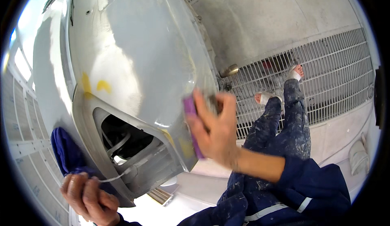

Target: The person sands the front hood of a white car using a purple sanding block and wipes the surface with a blue cloth. The person repeatedly sands and wipes the hood area, focusing on smoothing the surface.

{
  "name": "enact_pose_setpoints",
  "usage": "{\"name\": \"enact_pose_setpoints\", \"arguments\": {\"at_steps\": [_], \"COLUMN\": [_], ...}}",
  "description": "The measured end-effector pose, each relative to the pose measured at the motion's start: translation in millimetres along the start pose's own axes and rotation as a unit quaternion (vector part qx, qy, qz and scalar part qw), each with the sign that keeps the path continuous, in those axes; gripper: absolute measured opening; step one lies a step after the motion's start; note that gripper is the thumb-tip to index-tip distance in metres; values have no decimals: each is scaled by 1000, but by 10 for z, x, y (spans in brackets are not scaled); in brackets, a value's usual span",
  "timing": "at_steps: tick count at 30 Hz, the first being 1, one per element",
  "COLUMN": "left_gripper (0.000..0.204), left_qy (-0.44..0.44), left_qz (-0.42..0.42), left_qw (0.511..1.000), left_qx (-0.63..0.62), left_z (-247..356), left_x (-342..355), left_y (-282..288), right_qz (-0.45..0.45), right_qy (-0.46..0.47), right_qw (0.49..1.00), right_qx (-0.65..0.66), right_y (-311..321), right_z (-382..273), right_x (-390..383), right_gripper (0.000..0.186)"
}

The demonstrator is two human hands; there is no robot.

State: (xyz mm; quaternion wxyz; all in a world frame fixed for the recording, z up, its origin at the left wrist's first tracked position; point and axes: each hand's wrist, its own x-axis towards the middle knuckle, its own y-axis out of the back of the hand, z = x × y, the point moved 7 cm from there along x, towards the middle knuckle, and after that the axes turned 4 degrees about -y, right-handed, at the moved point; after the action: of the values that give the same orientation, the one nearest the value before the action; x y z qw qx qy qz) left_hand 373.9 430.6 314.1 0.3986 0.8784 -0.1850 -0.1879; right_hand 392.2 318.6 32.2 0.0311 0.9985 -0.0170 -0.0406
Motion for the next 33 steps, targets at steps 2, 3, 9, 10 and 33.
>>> {"name": "enact_pose_setpoints", "arguments": {"at_steps": [2, 3, 9, 10, 33], "left_gripper": [30, 31, 73, 82, 99], "left_qy": [47, 94, 332, 354, 524], "left_qz": [11, 35, 18, 60, 1], "left_qw": [997, 991, 943, 933, 852], "left_qx": [67, 90, -16, -28, 4], "left_z": [-249, -378, -707, -594, 39], "left_x": [-178, -299, -1117, -1263, -1714], "left_y": [-7, -1, -253, -244, -265], "right_qz": [-11, -14, 28, -3, -67], "right_qy": [21, 31, 13, 44, 12], "right_qw": [1000, 999, 998, 998, 997], "right_qx": [14, 20, -53, -32, -27], "right_y": [7, 17, 21, 35, 199], "right_z": [-54, -58, -49, -168, -91], "right_x": [-166, -123, 184, -16, -36], "right_gripper": [53, 53, 51, 51, 48]}}
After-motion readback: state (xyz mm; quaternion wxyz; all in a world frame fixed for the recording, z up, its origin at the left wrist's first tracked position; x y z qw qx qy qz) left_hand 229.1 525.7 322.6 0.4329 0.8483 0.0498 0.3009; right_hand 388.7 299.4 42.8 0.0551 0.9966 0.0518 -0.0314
